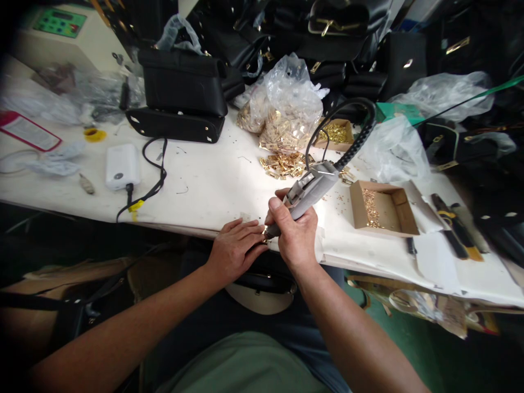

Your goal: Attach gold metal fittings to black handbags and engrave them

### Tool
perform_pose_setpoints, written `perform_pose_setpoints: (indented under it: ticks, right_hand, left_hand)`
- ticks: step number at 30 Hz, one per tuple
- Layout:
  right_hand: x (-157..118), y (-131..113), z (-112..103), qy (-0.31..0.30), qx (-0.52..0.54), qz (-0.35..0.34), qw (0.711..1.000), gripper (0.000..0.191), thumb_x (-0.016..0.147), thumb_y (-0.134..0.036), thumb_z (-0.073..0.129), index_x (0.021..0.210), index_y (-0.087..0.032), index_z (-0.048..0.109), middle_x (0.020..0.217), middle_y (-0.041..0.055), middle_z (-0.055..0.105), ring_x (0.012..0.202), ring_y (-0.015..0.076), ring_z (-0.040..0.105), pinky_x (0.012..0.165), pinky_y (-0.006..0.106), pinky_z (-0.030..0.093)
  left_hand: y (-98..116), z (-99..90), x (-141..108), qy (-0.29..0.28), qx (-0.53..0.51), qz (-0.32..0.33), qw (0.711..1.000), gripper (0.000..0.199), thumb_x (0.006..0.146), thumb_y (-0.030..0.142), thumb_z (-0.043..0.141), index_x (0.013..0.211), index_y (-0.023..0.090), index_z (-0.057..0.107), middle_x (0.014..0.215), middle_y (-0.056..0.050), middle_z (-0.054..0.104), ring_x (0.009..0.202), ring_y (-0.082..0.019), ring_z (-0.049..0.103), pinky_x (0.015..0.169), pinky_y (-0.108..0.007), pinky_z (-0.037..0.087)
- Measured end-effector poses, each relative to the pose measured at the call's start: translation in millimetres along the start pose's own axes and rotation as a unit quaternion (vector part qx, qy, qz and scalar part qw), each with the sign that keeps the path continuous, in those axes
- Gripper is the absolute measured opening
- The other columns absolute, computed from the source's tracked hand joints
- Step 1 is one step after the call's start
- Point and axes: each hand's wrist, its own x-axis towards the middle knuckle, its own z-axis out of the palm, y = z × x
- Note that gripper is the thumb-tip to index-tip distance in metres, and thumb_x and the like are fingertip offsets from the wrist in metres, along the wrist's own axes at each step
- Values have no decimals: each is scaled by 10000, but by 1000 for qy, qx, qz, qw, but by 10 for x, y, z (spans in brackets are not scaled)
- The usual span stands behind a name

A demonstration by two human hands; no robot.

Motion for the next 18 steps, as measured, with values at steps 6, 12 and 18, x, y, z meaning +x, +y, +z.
perform_pose_setpoints:
  ticks: [6, 12, 18]
  right_hand:
    - [32, 20, -36, 7, -32, -15, 999, 405, 819, -530, 781, 1021, -213, 632, 603, -50, 572, 501, 137, 539, 480, 263, 442]
    - [-10, 96, -26, -19, -55, -10, 998, 431, 825, -548, 774, 1051, -208, 636, 616, -43, 588, 536, 153, 563, 546, 297, 486]
    - [-52, 104, -26, -47, -47, -2, 998, 394, 824, -483, 804, 1064, -218, 638, 766, -9, 641, 658, 165, 607, 613, 306, 499]
  left_hand:
    - [0, 1, 14, -12, -5, -11, 1000, 210, 998, 376, 638, 1154, 248, 697, 1246, -39, 756, 1277, -236, 643, 1105, -478, 402]
    - [2, -27, 61, -23, -27, -22, 999, 188, 981, 379, 663, 1102, 242, 708, 1211, -33, 765, 1247, -232, 648, 1074, -464, 424]
    - [-7, -14, 56, -20, -36, -26, 999, 172, 983, 392, 656, 1065, 257, 725, 1189, -23, 770, 1232, -237, 652, 1065, -469, 423]
